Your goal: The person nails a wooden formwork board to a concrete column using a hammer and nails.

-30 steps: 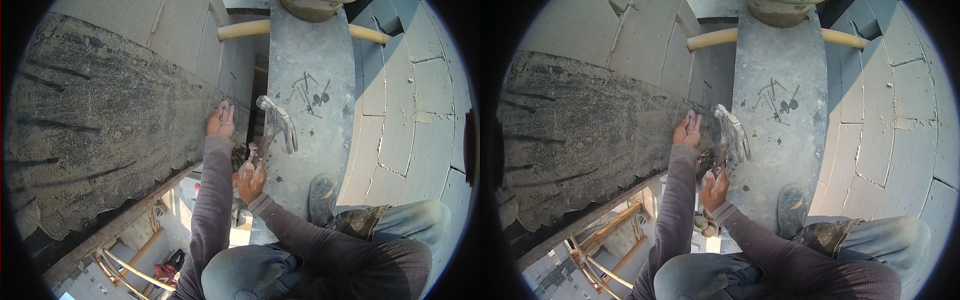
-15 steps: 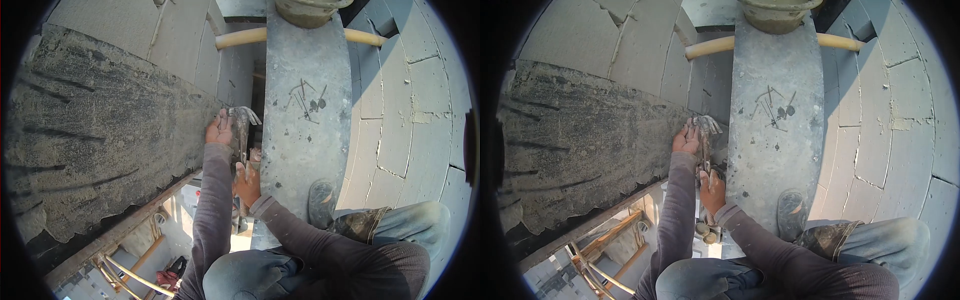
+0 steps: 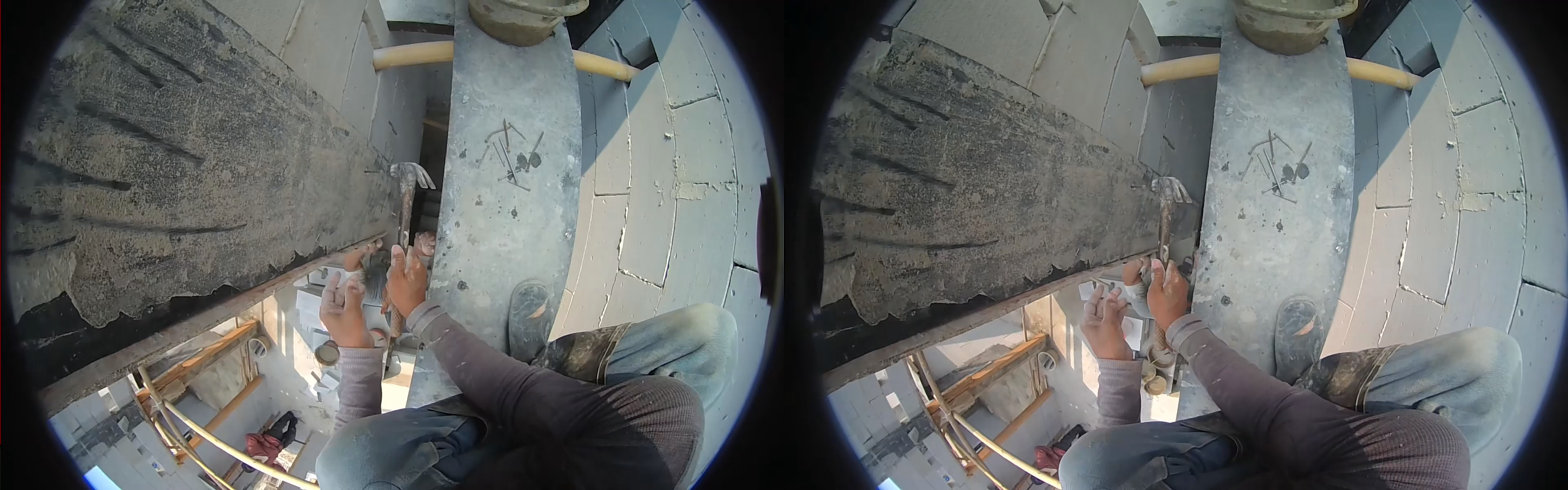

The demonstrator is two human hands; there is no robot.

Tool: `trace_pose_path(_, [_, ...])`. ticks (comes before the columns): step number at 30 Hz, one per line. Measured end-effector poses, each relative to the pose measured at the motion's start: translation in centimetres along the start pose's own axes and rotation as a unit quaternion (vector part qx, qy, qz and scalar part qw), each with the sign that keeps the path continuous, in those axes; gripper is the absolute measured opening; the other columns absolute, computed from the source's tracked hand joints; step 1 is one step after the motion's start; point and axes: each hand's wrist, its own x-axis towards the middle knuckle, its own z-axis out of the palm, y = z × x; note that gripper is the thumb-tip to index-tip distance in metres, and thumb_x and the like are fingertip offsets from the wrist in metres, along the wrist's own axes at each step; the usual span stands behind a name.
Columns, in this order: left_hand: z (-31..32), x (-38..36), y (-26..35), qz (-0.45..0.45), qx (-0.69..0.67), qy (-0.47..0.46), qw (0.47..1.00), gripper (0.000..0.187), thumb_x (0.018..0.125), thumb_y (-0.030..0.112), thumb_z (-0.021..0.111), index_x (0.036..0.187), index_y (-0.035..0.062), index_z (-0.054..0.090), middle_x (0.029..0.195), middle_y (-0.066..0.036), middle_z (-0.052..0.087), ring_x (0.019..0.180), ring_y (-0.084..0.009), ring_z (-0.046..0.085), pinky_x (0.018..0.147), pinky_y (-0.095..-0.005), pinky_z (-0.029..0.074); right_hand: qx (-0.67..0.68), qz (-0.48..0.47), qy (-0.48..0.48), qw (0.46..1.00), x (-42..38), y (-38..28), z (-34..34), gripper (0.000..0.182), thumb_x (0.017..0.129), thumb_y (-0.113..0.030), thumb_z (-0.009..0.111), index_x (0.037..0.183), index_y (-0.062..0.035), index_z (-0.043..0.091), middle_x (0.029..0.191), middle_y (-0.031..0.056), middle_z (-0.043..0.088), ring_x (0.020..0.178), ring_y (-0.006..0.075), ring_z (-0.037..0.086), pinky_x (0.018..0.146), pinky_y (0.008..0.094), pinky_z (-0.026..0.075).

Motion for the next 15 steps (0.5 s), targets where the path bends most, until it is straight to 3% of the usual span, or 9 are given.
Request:
trace_pose_path(1, [0.0,-1.4,1.3,0.095,0.085,0.079,0.989,0.063,0.093,0.010,0.067,0.144,-0.0112,0.037,0.130,-0.023,0.058,0.120,-0.0270,0.060,0.099,-0.0345,0.051,-0.003,0.006,-0.005,1.000,-0.7,-0.6,-0.7,0.044,0.107,-0.039,0.046,0.105,0.0037,0.054,0.063,0.0116,0.052,0.054,0.0270,0.054,0.052,0.0423,0.043])
trace_pose_path(4, [0.2,-1.3,5.7,0.374,0.208,0.217,0.877,0.105,0.085,0.030,0.081,0.151,-0.0147,0.013,0.144,-0.029,0.038,0.137,-0.0331,0.040,0.113,-0.0446,0.036,0.358,0.082,0.037,0.930,-1.0,-6.9,-4.1,0.043,0.107,-0.045,0.044,0.111,-0.0025,0.050,0.064,0.0000,0.045,0.051,0.0121,0.049,0.045,0.0271,0.042])
trace_pose_path(7, [0.4,2.2,8.6,0.372,0.286,0.305,0.829,0.116,0.082,0.036,0.085,0.152,-0.0153,0.007,0.147,-0.031,0.038,0.138,-0.0339,0.040,0.119,-0.0463,0.031,0.408,0.029,0.049,0.911,-1.3,-5.3,-1.9,0.043,0.107,-0.045,0.046,0.110,-0.0019,0.050,0.066,0.0039,0.048,0.051,0.0137,0.051,0.045,0.0285,0.044])
trace_pose_path(8, [1.8,2.5,9.8,0.375,0.281,0.305,0.829,0.116,0.082,0.036,0.085,0.152,-0.0153,0.007,0.147,-0.031,0.038,0.138,-0.0339,0.040,0.119,-0.0463,0.031,0.027,-0.112,0.208,0.971,-0.5,-5.0,-1.0,0.046,0.106,-0.046,0.045,0.104,-0.0001,0.050,0.065,0.0054,0.051,0.051,0.0171,0.055,0.045,0.0320,0.044])
trace_pose_path(9, [4.0,2.0,12.2,0.273,0.234,0.329,0.873,0.121,0.079,0.043,0.086,0.150,-0.0163,0.009,0.146,-0.032,0.039,0.137,-0.0345,0.041,0.118,-0.0460,0.032,0.030,-0.117,0.213,0.970,-0.1,-3.6,-0.2,0.046,0.106,-0.046,0.045,0.104,-0.0001,0.050,0.065,0.0054,0.051,0.051,0.0171,0.055,0.045,0.0320,0.044])
trace_pose_path(10, [5.2,1.7,13.6,0.167,0.185,0.345,0.905,0.126,0.075,0.050,0.088,0.149,-0.0174,0.011,0.145,-0.033,0.039,0.136,-0.0352,0.042,0.117,-0.0457,0.034,0.075,-0.001,0.095,0.993,0.2,-1.1,1.1,0.046,0.106,-0.045,0.046,0.103,0.0009,0.050,0.063,0.0055,0.051,0.051,0.0185,0.056,0.045,0.0335,0.043])
trace_pose_path(11, [5.4,2.0,13.6,0.171,0.182,0.342,0.906,0.126,0.075,0.050,0.088,0.149,-0.0174,0.011,0.145,-0.033,0.039,0.136,-0.0352,0.042,0.117,-0.0457,0.034,0.118,0.114,-0.026,0.986,0.7,0.3,1.7,0.047,0.106,-0.044,0.046,0.101,0.0019,0.050,0.061,0.0056,0.051,0.052,0.0199,0.057,0.046,0.0350,0.042])
trace_pose_path(12, [5.6,2.6,13.1,0.229,0.094,0.302,0.921,0.127,0.073,0.056,0.087,0.147,-0.0174,0.014,0.144,-0.034,0.039,0.136,-0.0359,0.042,0.116,-0.0466,0.034,0.099,0.138,-0.032,0.985,1.3,-2.6,-1.1,0.043,0.107,-0.040,0.047,0.100,0.0028,0.050,0.058,0.0023,0.046,0.051,0.0161,0.056,0.045,0.0324,0.041])
trace_pose_path(15, [4.8,3.1,11.7,0.250,0.053,0.278,0.926,0.126,0.072,0.061,0.086,0.143,-0.0182,0.019,0.141,-0.034,0.042,0.132,-0.0362,0.046,0.113,-0.0464,0.038,0.158,0.041,0.073,0.984,-0.4,-3.8,-3.3,0.042,0.106,-0.039,0.048,0.102,0.0033,0.052,0.060,0.0053,0.051,0.053,0.0184,0.057,0.045,0.0326,0.042])
